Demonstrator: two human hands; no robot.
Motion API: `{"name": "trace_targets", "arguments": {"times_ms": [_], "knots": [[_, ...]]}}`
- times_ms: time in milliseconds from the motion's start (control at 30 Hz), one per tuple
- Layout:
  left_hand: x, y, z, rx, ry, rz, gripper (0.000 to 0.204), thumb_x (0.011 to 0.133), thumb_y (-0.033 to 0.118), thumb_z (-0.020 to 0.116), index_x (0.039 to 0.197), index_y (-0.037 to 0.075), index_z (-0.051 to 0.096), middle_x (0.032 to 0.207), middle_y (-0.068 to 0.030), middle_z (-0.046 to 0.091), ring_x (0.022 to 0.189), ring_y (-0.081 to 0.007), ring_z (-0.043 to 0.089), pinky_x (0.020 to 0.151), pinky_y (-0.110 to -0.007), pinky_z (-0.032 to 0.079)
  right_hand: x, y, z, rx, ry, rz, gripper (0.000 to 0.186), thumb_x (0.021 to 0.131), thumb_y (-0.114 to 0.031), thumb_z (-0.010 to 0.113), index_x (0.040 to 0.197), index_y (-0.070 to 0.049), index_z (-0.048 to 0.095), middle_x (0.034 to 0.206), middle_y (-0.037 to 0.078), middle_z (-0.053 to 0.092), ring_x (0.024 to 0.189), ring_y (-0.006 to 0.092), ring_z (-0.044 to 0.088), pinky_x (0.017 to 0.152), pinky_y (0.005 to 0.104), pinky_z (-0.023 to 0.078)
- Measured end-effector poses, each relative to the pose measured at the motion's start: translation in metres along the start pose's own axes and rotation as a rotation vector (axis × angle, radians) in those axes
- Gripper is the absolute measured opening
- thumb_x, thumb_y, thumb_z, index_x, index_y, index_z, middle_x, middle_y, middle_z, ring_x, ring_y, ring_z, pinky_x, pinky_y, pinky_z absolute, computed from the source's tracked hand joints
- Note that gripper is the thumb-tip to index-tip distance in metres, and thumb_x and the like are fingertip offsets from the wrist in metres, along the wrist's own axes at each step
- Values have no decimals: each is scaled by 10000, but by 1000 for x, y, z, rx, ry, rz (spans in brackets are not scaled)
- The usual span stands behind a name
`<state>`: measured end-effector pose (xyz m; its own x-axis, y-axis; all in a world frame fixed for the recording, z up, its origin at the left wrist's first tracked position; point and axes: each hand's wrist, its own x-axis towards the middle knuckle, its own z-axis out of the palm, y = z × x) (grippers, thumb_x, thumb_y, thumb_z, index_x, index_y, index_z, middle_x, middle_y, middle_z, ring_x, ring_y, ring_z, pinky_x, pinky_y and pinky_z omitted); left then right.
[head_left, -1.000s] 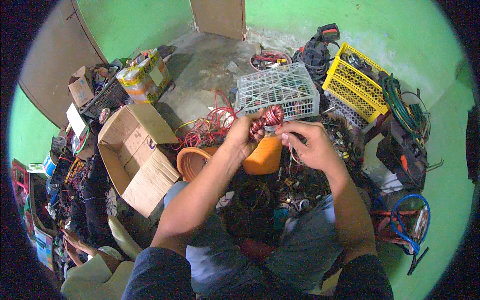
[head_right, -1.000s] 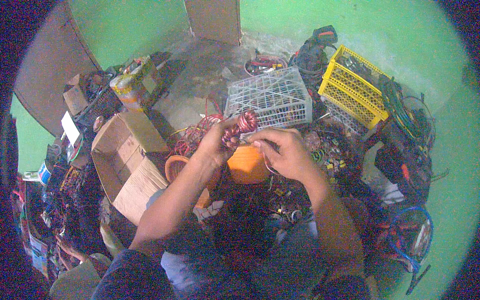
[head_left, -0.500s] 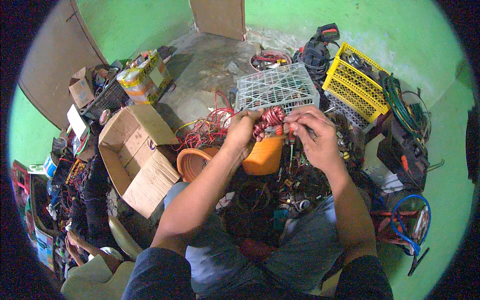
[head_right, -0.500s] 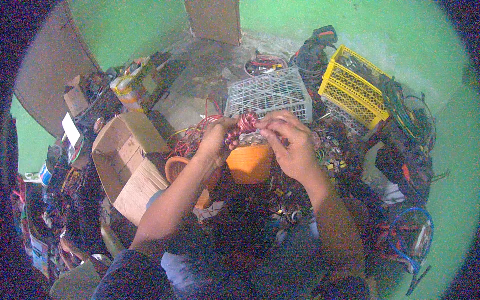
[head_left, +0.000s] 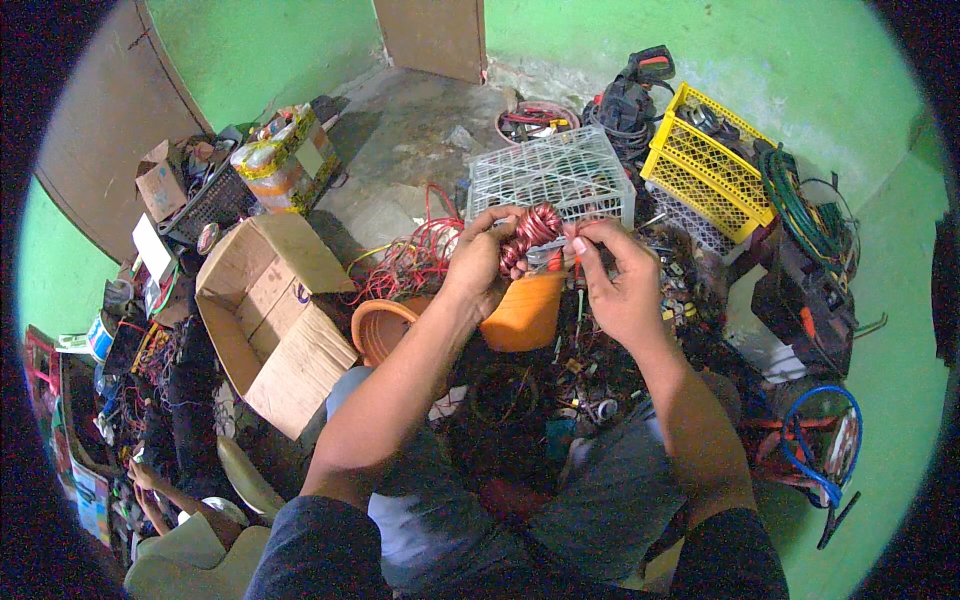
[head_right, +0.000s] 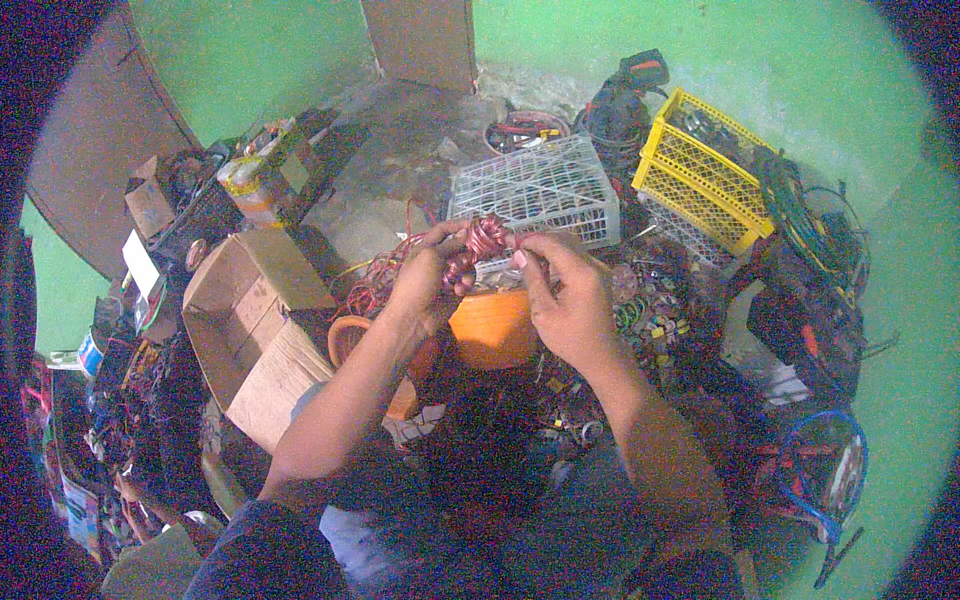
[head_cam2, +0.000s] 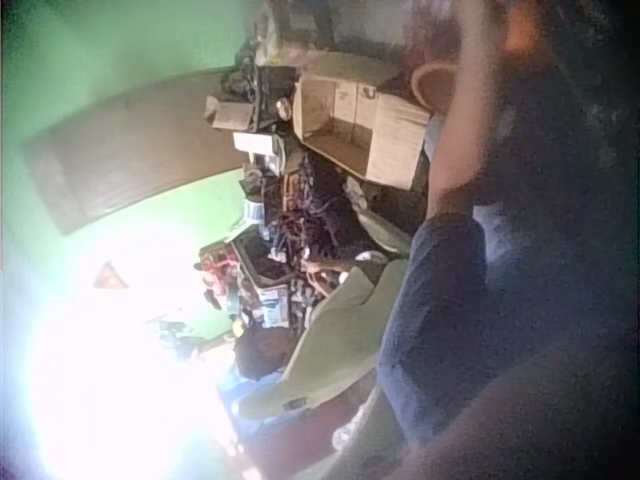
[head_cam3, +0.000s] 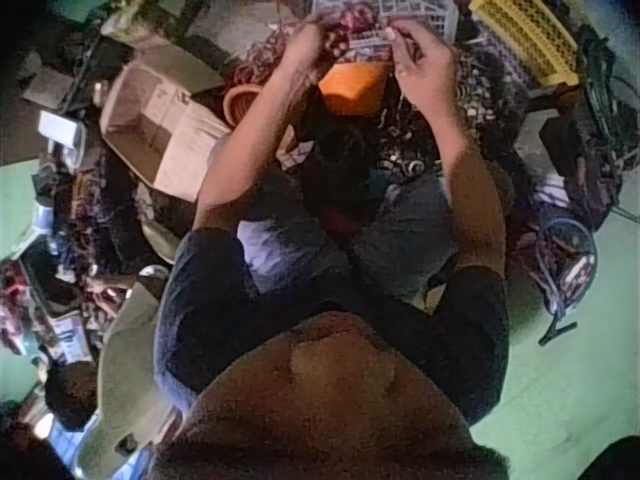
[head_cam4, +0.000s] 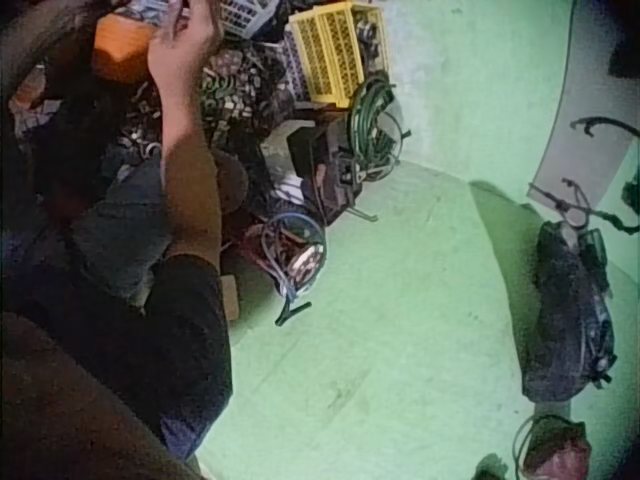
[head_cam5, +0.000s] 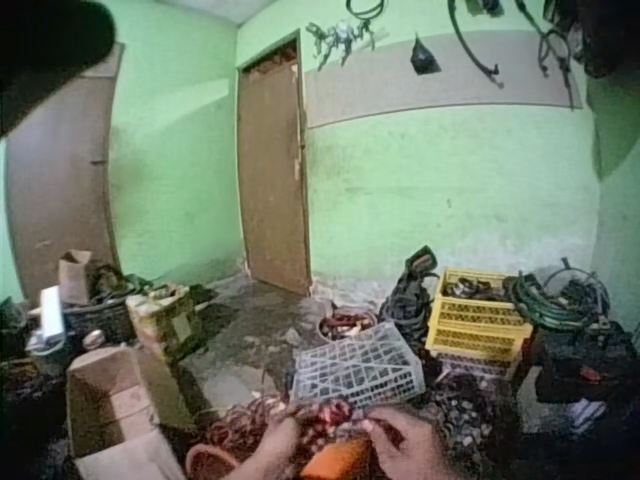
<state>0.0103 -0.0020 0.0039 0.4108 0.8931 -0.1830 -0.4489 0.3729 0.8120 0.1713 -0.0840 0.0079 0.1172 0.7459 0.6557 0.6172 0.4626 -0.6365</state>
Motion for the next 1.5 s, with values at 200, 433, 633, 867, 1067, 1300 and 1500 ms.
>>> {"name": "trace_targets", "arguments": {"times_ms": [200,433,633,867,1067,1300,1500], "knots": [[4,2,-7,23,-108,-97,221,964,133,517,1146,35,595,826,-8,617,553,-41,475,449,-164,378,2,-25,9,-11,35,-23,197,883,1,626,1073,-9,680,878,138,664,770,285,661,694,352,528],[-2,8,-6,-64,-223,-113,172,964,187,597,1059,45,614,848,-46,669,597,-71,580,487,-184,455,2,-24,7,-100,131,-86,206,835,-5,690,1038,-28,716,856,121,659,727,238,654,625,328,521],[-3,5,-3,-42,-169,-128,185,925,242,664,1032,91,652,839,12,655,621,-27,549,482,-145,422,4,-16,7,-64,176,-88,195,812,-10,727,1006,-34,727,845,104,676,695,195,655,580,313,512],[-1,3,-8,-2,-198,-132,175,921,239,658,1003,85,647,853,-5,669,640,-38,570,476,-149,433,4,-26,8,-59,153,-55,169,809,-13,737,978,-30,735,846,99,683,689,193,656,579,307,511],[2,0,-7,-29,-207,-115,178,933,218,616,1036,73,619,862,-13,667,645,-49,579,472,-151,441,3,-19,6,-77,175,-76,158,805,-11,740,963,-23,739,850,99,685,741,198,662,609,305,514],[1,2,-4,-68,-193,-110,181,943,191,569,1061,56,594,861,-27,655,614,-55,567,455,-155,439,2,-19,6,-10,117,-6,214,854,-13,689,1066,-30,701,928,129,698,804,225,678,709,312,527],[5,-2,-9,-77,-190,-137,173,938,163,556,1069,55,592,871,-30,648,600,-50,554,442,-142,433,2,-25,7,198,107,174,207,876,-15,662,1077,-39,702,926,126,695,796,200,667,705,307,520]]}}
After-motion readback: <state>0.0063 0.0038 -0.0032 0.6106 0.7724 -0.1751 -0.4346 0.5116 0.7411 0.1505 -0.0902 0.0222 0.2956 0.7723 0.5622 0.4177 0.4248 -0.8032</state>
